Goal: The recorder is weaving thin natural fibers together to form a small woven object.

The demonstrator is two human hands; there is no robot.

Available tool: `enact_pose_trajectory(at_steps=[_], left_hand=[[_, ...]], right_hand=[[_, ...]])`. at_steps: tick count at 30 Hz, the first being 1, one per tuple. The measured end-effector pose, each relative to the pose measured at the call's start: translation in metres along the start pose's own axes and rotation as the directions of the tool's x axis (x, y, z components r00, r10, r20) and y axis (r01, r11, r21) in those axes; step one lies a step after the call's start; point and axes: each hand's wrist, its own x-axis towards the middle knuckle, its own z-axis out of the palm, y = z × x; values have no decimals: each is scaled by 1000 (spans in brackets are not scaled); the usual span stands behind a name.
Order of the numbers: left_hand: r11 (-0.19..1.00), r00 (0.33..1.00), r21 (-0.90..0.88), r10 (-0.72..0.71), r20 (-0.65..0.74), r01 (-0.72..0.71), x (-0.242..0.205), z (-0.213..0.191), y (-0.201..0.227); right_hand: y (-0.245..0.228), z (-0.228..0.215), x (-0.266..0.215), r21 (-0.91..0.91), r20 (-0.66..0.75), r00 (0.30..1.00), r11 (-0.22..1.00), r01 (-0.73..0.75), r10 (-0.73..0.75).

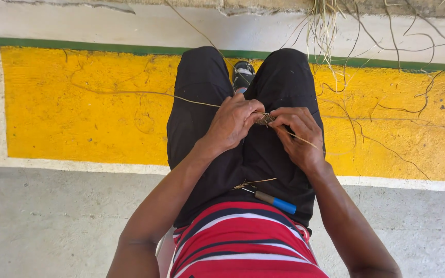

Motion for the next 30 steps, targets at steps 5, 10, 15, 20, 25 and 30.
enact_pose_trajectory(at_steps=[5, 10, 15, 20, 25, 30], left_hand=[[997, 999, -62, -33, 12, 34, 3, 3, -2], [996, 998, -52, -69, 16, 69, 2, 3, -5], [996, 999, -79, -39, 5, 39, 3, 3, -5], [996, 998, -76, -55, 8, 55, 2, 3, -5], [993, 997, -88, -73, 7, 73, 0, 3, -6], [983, 985, -78, -161, 67, 166, 2, 0, 0]], right_hand=[[6, 0, -4, -21, 26, 1000, 1000, -11, 11], [4, 0, -3, -44, 48, 999, 999, -11, 13], [4, 2, -2, -76, 46, 999, 997, -1, 5], [3, 2, -2, -55, 38, 999, 998, 6, -4], [2, 1, -2, -28, 45, 999, 1000, 2, -1], [3, 3, -2, -26, 46, 999, 1000, -11, 12]])
